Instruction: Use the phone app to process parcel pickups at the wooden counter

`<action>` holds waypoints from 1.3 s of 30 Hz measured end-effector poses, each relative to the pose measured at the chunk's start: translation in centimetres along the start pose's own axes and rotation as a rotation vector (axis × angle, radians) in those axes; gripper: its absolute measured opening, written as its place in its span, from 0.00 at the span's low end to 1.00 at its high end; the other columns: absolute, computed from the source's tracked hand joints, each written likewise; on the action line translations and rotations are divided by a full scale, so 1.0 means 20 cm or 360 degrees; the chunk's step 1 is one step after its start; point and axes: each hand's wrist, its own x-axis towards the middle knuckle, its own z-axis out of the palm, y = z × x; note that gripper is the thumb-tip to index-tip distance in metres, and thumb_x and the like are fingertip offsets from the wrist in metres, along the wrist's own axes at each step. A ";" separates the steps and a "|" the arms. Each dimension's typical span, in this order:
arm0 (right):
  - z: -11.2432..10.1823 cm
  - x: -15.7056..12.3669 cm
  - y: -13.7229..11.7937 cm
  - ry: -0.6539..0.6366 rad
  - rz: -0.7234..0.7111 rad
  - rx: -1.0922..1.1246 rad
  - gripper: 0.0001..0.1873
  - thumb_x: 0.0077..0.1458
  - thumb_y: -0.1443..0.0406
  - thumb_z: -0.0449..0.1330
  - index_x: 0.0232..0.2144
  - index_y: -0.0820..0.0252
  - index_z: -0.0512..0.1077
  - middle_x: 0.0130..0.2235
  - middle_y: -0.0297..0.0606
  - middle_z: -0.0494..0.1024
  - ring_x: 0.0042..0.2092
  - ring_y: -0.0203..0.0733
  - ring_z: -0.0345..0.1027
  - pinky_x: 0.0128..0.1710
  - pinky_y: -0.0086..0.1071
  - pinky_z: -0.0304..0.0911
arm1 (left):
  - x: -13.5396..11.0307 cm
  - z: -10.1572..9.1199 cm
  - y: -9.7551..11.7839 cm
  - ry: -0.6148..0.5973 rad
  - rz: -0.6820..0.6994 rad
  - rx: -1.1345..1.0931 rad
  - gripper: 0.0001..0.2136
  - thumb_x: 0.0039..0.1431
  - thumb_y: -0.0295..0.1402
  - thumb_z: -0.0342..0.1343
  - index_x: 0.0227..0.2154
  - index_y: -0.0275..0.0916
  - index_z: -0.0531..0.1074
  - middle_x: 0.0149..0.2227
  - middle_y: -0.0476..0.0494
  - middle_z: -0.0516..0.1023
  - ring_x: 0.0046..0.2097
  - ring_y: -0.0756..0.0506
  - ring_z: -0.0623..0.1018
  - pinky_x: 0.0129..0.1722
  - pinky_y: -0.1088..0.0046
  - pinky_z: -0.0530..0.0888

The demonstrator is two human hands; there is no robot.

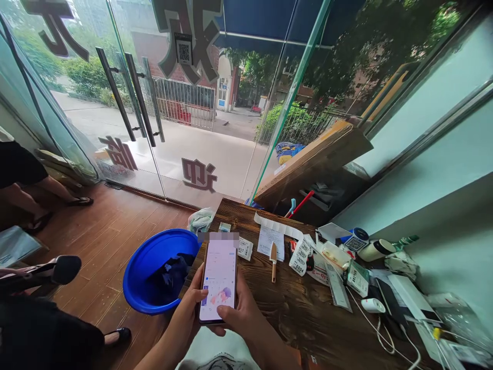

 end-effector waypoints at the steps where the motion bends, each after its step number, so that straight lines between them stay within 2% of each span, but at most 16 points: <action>1: 0.00 0.00 0.01 0.0009 0.0000 -0.0003 0.39 0.46 0.54 0.67 0.55 0.52 0.53 0.39 0.39 0.74 0.30 0.37 0.66 0.23 0.28 0.62 | 0.00 0.00 0.00 0.0010 -0.0005 -0.0017 0.42 0.51 0.33 0.54 0.66 0.47 0.39 0.53 0.35 0.72 0.38 0.38 0.78 0.19 0.71 0.74; 4: -0.02 -0.01 0.03 0.0055 -0.0019 0.0000 0.37 0.44 0.55 0.68 0.53 0.53 0.56 0.40 0.39 0.73 0.35 0.40 0.68 0.28 0.31 0.64 | 0.00 -0.01 0.00 0.0011 -0.0022 -0.0065 0.43 0.49 0.34 0.57 0.66 0.49 0.42 0.56 0.37 0.71 0.41 0.36 0.78 0.19 0.73 0.73; 8: -0.04 -0.02 0.04 0.0069 0.0031 0.0064 0.37 0.45 0.56 0.66 0.55 0.53 0.56 0.41 0.40 0.75 0.36 0.41 0.69 0.28 0.30 0.62 | 0.01 -0.04 0.00 -0.0018 -0.0039 -0.0060 0.42 0.48 0.35 0.59 0.65 0.49 0.48 0.56 0.37 0.71 0.39 0.35 0.79 0.19 0.69 0.75; 14: -0.05 -0.02 0.05 0.0175 0.0115 0.0142 0.39 0.44 0.57 0.64 0.57 0.53 0.55 0.39 0.38 0.77 0.28 0.37 0.66 0.27 0.31 0.62 | 0.00 -0.01 0.00 -0.0026 0.0006 0.0056 0.41 0.51 0.30 0.52 0.66 0.46 0.40 0.43 0.37 0.77 0.30 0.41 0.77 0.19 0.66 0.76; 20: -0.03 -0.01 0.05 0.0217 0.0126 0.0209 0.41 0.43 0.56 0.63 0.58 0.52 0.55 0.42 0.41 0.77 0.27 0.38 0.67 0.22 0.28 0.60 | -0.01 0.01 0.01 -0.0010 0.0031 0.0097 0.40 0.51 0.29 0.50 0.66 0.44 0.40 0.37 0.41 0.78 0.28 0.42 0.76 0.18 0.66 0.76; 22: -0.03 0.00 0.05 0.0238 0.0143 0.0214 0.40 0.42 0.56 0.63 0.58 0.54 0.56 0.40 0.41 0.78 0.26 0.38 0.67 0.21 0.28 0.60 | -0.01 0.01 0.01 -0.0014 0.0031 0.0086 0.40 0.51 0.29 0.50 0.66 0.46 0.41 0.36 0.42 0.78 0.28 0.42 0.76 0.18 0.67 0.76; 30: -0.01 0.00 0.03 0.0311 0.0168 0.0218 0.40 0.40 0.61 0.59 0.58 0.55 0.56 0.29 0.35 0.78 0.25 0.41 0.67 0.22 0.31 0.59 | -0.03 0.02 0.03 0.0027 0.0019 0.0130 0.37 0.48 0.27 0.48 0.64 0.40 0.50 0.35 0.41 0.77 0.29 0.42 0.76 0.20 0.65 0.77; 34: 0.01 -0.01 0.00 0.0312 0.0175 0.0192 0.37 0.41 0.62 0.60 0.56 0.53 0.58 0.33 0.35 0.77 0.27 0.39 0.66 0.24 0.30 0.59 | -0.05 0.04 0.05 0.0019 -0.0002 0.0145 0.37 0.45 0.28 0.48 0.63 0.41 0.53 0.37 0.40 0.77 0.28 0.41 0.77 0.21 0.65 0.77; 39: 0.02 -0.02 -0.01 0.0310 0.0156 0.0226 0.36 0.42 0.63 0.61 0.56 0.52 0.58 0.35 0.34 0.76 0.30 0.39 0.66 0.29 0.31 0.60 | -0.05 0.06 0.06 0.0088 0.0010 0.0212 0.37 0.48 0.30 0.51 0.64 0.39 0.48 0.44 0.37 0.76 0.28 0.43 0.76 0.19 0.67 0.76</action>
